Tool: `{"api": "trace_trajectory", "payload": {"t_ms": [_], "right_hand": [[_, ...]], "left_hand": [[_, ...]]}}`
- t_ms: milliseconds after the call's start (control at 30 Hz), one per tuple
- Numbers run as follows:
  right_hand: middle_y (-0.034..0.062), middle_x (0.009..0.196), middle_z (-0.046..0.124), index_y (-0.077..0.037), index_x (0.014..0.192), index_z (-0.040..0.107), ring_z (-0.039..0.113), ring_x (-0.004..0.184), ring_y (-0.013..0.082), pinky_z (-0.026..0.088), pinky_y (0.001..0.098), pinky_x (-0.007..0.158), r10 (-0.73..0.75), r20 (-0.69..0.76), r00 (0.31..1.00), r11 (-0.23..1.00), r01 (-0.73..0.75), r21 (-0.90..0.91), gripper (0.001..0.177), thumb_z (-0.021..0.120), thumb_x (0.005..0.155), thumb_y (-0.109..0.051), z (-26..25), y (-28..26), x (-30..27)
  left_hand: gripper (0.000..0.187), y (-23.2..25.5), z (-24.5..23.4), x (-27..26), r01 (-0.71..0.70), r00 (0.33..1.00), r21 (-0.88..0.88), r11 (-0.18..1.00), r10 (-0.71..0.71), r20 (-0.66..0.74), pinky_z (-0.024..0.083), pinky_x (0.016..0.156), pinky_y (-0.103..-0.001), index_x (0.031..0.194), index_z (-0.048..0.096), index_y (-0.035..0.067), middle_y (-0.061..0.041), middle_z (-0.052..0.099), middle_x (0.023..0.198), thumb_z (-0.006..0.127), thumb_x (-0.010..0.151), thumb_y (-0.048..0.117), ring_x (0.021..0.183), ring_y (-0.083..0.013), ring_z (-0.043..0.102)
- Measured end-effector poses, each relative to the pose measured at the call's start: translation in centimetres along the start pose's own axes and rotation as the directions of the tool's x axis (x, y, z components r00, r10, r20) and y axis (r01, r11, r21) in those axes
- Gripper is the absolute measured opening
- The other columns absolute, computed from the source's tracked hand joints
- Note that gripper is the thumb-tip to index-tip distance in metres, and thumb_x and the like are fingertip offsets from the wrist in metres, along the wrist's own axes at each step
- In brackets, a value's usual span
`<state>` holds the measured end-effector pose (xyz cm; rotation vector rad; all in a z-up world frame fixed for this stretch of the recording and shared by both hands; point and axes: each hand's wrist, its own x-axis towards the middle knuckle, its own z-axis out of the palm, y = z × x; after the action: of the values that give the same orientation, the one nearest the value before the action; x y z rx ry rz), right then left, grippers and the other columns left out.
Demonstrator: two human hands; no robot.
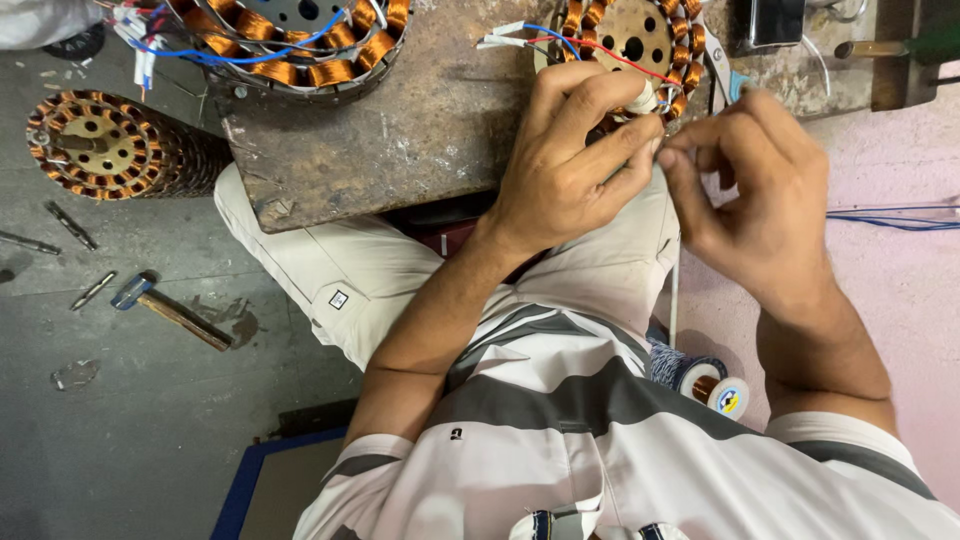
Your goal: The person winds copper wire around a motor stator, secures the wire with tape, and trims excess wire using scissors. They repeat this process on multiple stators, organizing the finished components on the workbench.
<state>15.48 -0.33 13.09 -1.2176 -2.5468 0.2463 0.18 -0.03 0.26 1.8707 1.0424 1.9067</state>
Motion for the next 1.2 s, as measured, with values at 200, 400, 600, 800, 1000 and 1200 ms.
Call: {"api": "trace_trajectory", "payload": {"t_ms": [200, 400, 600, 800, 1000, 1200], "right_hand": [[0.0106, 0.088, 0.053, 0.004, 0.103, 0.066, 0.053, 0.067, 0.0162, 0.043, 0.0281, 0.061, 0.049, -0.054, 0.997, 0.999, -0.049, 0.002, 0.015, 0.081, 0.104, 0.008, -0.2, 0.7, 0.0], [0.0111, 0.089, 0.055, 0.003, 0.098, 0.065, 0.052, 0.068, 0.0175, 0.042, 0.0302, 0.061, 0.049, -0.029, 0.998, 0.999, -0.049, 0.012, 0.015, 0.078, 0.096, 0.01, 0.2, -0.3, 0.1], [0.0111, 0.094, 0.059, 0.003, 0.1, 0.065, 0.052, 0.065, 0.017, 0.043, 0.0291, 0.059, -0.013, -0.045, 0.999, 1.0, 0.013, -0.001, 0.016, 0.077, 0.096, 0.011, -0.6, -0.3, 0.4], [0.0084, 0.089, 0.055, 0.002, 0.103, 0.067, 0.052, 0.068, 0.0144, 0.042, 0.028, 0.063, 0.046, -0.072, 0.996, 0.999, -0.045, 0.022, 0.014, 0.079, 0.103, 0.007, 0.6, 1.7, -0.3], [0.0084, 0.086, 0.055, -0.001, 0.103, 0.067, 0.05, 0.067, 0.0155, 0.041, 0.0286, 0.06, 0.014, -0.038, 0.999, 1.0, -0.013, 0.026, 0.016, 0.08, 0.097, 0.006, 0.7, 1.3, -1.3], [0.0102, 0.09, 0.055, 0.002, 0.102, 0.066, 0.053, 0.07, 0.0209, 0.042, 0.033, 0.063, -0.116, -0.052, 0.992, 0.991, 0.113, -0.07, 0.015, 0.079, 0.097, 0.008, -0.7, 1.0, 0.3]], "left_hand": [[0.021, 0.0, 0.0, 0.0, -0.001, 1.0, 0.012, 1.0, 0.001, 0.001, 0.047, 0.103, -0.036, 0.108, 0.074, 0.005, -0.006, 0.058, 0.125, 0.081, 0.089, 0.004, 0.121, -0.0266, 0.05], [0.021, 0.1, -0.1, 0.0, 0.007, 1.0, 0.014, 1.0, -0.007, 0.004, 0.047, 0.102, -0.036, 0.108, 0.073, 0.005, -0.005, 0.058, 0.126, 0.081, 0.088, 0.004, 0.121, -0.0265, 0.051], [0.023, 0.4, -0.4, 0.3, 0.003, 1.0, 0.032, 0.999, -0.003, 0.013, 0.047, 0.102, -0.037, 0.108, 0.073, 0.006, -0.007, 0.057, 0.125, 0.081, 0.086, 0.004, 0.12, -0.0283, 0.051], [0.023, 0.3, -0.3, 0.3, 0.008, 1.0, 0.021, 1.0, -0.008, 0.011, 0.047, 0.102, -0.037, 0.108, 0.074, 0.005, -0.006, 0.057, 0.125, 0.08, 0.087, 0.004, 0.121, -0.0278, 0.051], [0.021, 0.5, 0.0, 0.2, 0.023, 1.0, 0.029, 0.999, -0.023, -0.007, 0.048, 0.102, -0.036, 0.107, 0.074, 0.005, -0.006, 0.057, 0.124, 0.081, 0.088, 0.004, 0.121, -0.0277, 0.051], [0.023, 0.4, -0.2, 0.3, -0.006, 1.0, 0.061, 0.998, 0.005, 0.012, 0.048, 0.105, -0.039, 0.108, 0.074, 0.003, -0.008, 0.057, 0.123, 0.081, 0.086, 0.005, 0.12, -0.029, 0.051]]}}
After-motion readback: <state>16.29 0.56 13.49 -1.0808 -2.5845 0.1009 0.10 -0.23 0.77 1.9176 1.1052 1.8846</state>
